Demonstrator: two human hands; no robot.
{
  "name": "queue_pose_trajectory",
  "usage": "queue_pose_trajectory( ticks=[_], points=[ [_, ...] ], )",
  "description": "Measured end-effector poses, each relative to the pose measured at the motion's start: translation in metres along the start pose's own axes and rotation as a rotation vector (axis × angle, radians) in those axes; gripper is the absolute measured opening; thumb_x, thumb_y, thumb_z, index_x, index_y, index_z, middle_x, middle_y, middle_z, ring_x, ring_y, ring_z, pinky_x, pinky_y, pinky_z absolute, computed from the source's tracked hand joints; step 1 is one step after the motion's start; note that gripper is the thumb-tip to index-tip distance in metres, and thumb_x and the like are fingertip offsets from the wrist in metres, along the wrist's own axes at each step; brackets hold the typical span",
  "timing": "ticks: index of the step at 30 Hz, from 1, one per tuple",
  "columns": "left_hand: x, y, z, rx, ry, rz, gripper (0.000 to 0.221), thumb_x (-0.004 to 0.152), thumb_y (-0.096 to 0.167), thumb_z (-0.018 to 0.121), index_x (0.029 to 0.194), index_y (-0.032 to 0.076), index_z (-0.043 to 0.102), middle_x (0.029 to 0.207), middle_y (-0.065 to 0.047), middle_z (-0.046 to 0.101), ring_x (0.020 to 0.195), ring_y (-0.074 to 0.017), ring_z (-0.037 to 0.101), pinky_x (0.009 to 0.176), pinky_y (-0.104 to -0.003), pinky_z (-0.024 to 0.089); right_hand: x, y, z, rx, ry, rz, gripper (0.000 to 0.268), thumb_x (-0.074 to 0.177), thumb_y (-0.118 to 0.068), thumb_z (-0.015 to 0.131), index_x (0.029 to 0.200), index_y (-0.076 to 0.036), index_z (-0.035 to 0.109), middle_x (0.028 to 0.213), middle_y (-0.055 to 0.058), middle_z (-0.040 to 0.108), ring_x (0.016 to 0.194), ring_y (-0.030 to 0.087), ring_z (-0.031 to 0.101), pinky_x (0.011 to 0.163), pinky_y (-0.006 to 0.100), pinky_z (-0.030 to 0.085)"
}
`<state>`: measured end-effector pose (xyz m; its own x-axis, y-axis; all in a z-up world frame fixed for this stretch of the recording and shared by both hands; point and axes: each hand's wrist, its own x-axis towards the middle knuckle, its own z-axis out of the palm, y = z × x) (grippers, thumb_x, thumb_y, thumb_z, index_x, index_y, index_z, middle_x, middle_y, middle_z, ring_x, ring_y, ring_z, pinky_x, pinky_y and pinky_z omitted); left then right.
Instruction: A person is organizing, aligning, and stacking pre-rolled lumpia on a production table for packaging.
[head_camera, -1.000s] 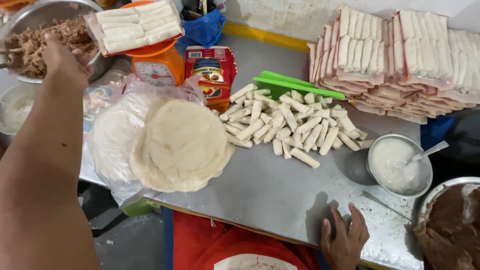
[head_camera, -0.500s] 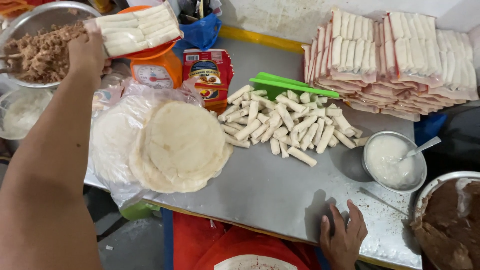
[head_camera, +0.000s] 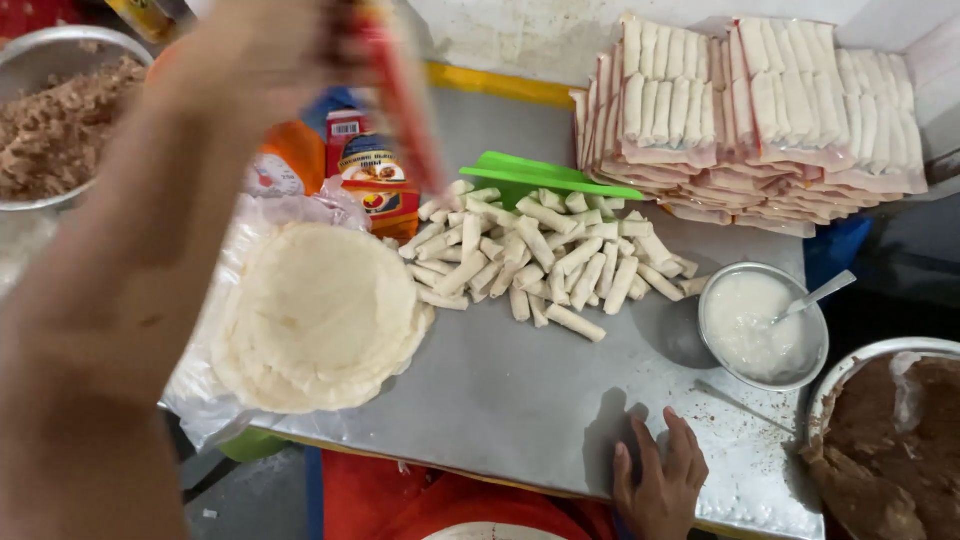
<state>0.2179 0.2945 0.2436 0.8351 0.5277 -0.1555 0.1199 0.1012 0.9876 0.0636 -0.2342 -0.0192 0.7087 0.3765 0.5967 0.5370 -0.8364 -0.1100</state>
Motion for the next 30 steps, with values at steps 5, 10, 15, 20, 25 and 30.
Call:
queue_pose_trajectory(
  ticks=[5,10,15,20,25,30],
  points=[
    [-0.007,-0.009,0.179,-0.28,-0.226,0.157,0.03,0.104,0.013,0.043,0.1,0.002,0.07,0.094,-0.014,0.084,0.078,-0.0209,0.082,0.075,-0.028,0.071,-0.001,0.001,0.0,0.033,0.003,0.016,0.028,0.099,-0.026,0.065,0.118,-0.007,0.074,0.149,0.018,0.053,0.134,0.037,0.055,0.11,0.048,0.046],
    [-0.015,-0.069,0.298,-0.123,-0.162,0.152,0.037,0.103,0.024,0.049,0.091,0.002,0.077,0.069,-0.008,0.073,0.046,-0.0077,0.05,0.039,-0.017,0.037,0.001,-0.001,-0.002,0.047,-0.002,0.039,0.028,0.097,-0.025,0.067,0.119,-0.008,0.072,0.148,0.019,0.055,0.132,0.039,0.057,0.108,0.05,0.047],
    [0.013,-0.143,0.328,-0.188,-0.404,-0.212,0.026,0.106,0.008,0.054,0.122,-0.008,0.066,0.099,-0.021,0.076,0.079,-0.0247,0.076,0.061,-0.027,0.065,0.002,0.0,0.0,0.045,0.002,0.04,0.028,0.097,-0.026,0.068,0.119,-0.009,0.073,0.148,0.017,0.055,0.13,0.039,0.058,0.107,0.049,0.049],
    [-0.004,-0.121,0.257,0.383,-0.655,0.3,0.061,0.09,0.057,0.052,0.132,0.015,0.061,0.161,-0.017,0.041,0.091,-0.0154,0.083,0.087,-0.037,0.069,-0.001,0.008,0.004,0.048,-0.059,0.042,0.033,0.093,-0.028,0.071,0.124,-0.015,0.07,0.148,0.014,0.054,0.133,0.034,0.056,0.11,0.044,0.045],
    [0.004,-0.134,0.131,1.058,-0.764,0.3,0.07,0.089,0.046,0.069,0.149,0.017,0.05,0.152,-0.012,0.052,0.136,-0.0325,0.051,0.108,-0.049,0.043,0.062,0.008,0.012,0.272,-0.1,-0.046,0.033,0.095,-0.012,0.071,0.128,-0.007,0.067,0.138,0.018,0.06,0.116,0.033,0.063,0.099,0.046,0.051],
    [0.027,-0.194,0.09,1.074,-0.514,0.476,0.019,0.092,0.02,0.071,0.109,0.015,0.077,0.107,-0.014,0.072,0.107,-0.0411,0.069,0.094,-0.053,0.055,0.118,-0.005,0.067,0.256,-0.128,-0.176,0.033,0.093,-0.02,0.073,0.123,-0.005,0.071,0.12,0.014,0.063,0.102,0.032,0.067,0.085,0.045,0.056]
  ],
)
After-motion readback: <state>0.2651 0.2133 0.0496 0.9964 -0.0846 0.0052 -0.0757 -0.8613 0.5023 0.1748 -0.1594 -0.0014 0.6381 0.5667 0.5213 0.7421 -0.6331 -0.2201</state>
